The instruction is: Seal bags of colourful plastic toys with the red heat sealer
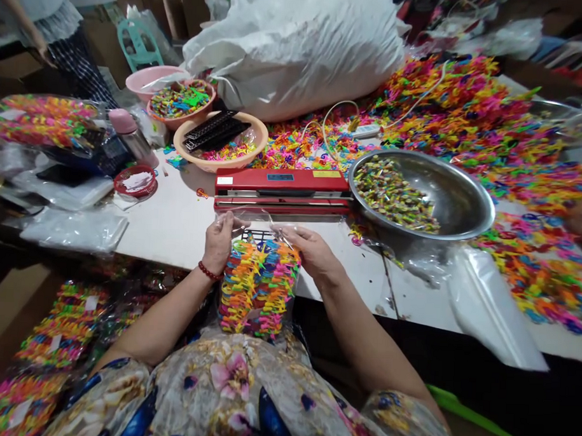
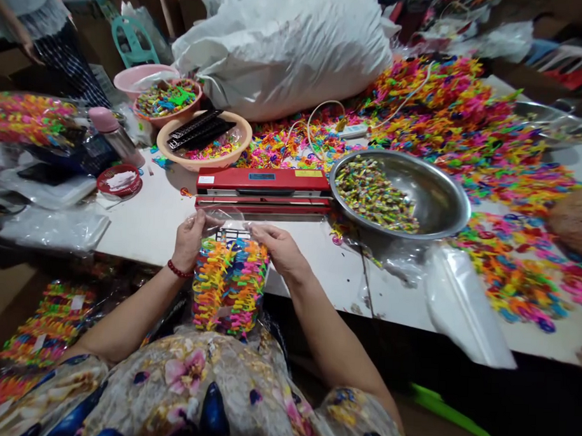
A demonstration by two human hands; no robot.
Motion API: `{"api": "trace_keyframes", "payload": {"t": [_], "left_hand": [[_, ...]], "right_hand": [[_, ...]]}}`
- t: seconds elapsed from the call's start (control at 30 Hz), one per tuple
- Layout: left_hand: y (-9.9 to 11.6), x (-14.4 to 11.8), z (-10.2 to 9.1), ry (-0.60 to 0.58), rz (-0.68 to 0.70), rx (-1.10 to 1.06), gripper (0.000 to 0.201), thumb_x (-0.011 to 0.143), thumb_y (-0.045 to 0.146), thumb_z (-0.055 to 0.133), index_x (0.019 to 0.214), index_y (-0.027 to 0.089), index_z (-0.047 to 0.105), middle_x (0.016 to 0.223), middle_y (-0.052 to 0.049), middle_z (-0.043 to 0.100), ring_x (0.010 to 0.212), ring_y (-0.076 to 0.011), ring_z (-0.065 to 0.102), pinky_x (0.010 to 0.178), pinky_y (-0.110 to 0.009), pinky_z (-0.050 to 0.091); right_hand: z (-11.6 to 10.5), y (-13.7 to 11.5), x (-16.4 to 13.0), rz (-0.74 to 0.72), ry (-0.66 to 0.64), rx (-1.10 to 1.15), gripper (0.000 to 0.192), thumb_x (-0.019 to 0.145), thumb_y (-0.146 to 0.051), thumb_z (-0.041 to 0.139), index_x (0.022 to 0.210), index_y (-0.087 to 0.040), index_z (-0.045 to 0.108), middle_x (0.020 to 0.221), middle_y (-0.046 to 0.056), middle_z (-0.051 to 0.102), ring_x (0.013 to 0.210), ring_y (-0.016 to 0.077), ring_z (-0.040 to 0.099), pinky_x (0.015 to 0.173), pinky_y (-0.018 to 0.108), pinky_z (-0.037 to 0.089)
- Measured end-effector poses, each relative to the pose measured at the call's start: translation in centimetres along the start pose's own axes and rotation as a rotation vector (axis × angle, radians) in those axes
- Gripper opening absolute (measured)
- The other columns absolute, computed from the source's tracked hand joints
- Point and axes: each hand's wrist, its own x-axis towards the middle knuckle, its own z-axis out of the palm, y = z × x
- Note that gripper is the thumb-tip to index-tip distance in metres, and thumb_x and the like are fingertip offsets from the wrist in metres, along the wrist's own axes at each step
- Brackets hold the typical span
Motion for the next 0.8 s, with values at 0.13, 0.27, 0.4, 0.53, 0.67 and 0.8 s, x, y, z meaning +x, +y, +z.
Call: {"api": "trace_keyframes", "payload": {"t": [0.13,0.27,0.4,0.53,0.67,0.8], "left_hand": [[0.8,-0.3,0.7,-0.046,-0.114,-0.104,0.048,0.074,0.062,0.075,0.066,0.015,0.066,0.070,-0.008,0.071,0.076,-0.0224,0.070,0.073,-0.033,0.055],[1.6,0.8,1.5,-0.095,-0.230,-0.173,0.048,0.070,0.061,0.079,0.064,0.015,0.067,0.072,-0.009,0.073,0.083,-0.0253,0.071,0.076,-0.034,0.056],[2.7,0.8,2.5,-0.227,-0.286,-0.171,0.052,0.065,0.062,0.082,0.074,0.012,0.073,0.083,-0.012,0.075,0.081,-0.0229,0.070,0.074,-0.032,0.055],[2.6,0.6,3.4,-0.207,-0.262,-0.119,0.042,0.054,0.037,0.094,0.082,0.013,0.075,0.083,-0.008,0.075,0.072,-0.0185,0.068,0.071,-0.030,0.054],[0.5,2.4,4.3,-0.101,-0.191,-0.096,0.033,0.053,0.033,0.091,0.071,0.012,0.073,0.072,-0.007,0.072,0.067,-0.0174,0.066,0.068,-0.030,0.052],[-2.3,4.9,5.3,0.056,-0.195,-0.062,0.023,0.061,0.029,0.084,0.068,0.014,0.068,0.065,-0.003,0.068,0.062,-0.0160,0.064,0.065,-0.028,0.050]], "right_hand": [[0.1,0.3,-0.1,-0.155,0.156,-0.047,0.040,0.068,-0.053,0.085,0.089,-0.020,0.078,0.096,0.006,0.075,0.084,0.0200,0.068,0.080,0.032,0.054],[-0.5,0.3,1.0,-0.281,0.315,-0.001,0.041,0.066,-0.055,0.085,0.085,-0.021,0.073,0.088,0.004,0.075,0.083,0.0207,0.070,0.079,0.033,0.056],[-1.2,-0.4,2.3,-0.322,0.414,0.051,0.044,0.057,-0.055,0.088,0.082,-0.022,0.071,0.078,0.002,0.073,0.078,0.0223,0.070,0.070,0.033,0.058],[-2.0,-1.0,3.5,-0.356,0.437,0.051,0.043,0.056,-0.052,0.088,0.081,-0.021,0.072,0.077,0.002,0.073,0.071,0.0207,0.069,0.063,0.031,0.058],[-3.6,-0.9,5.1,-0.342,0.437,0.089,0.044,0.056,-0.053,0.087,0.078,-0.021,0.069,0.068,0.000,0.071,0.061,0.0184,0.065,0.059,0.030,0.055],[-5.9,-0.3,6.9,-0.292,0.436,0.083,0.041,0.058,-0.053,0.086,0.074,-0.020,0.068,0.066,0.001,0.070,0.057,0.0160,0.062,0.056,0.027,0.052]]}}
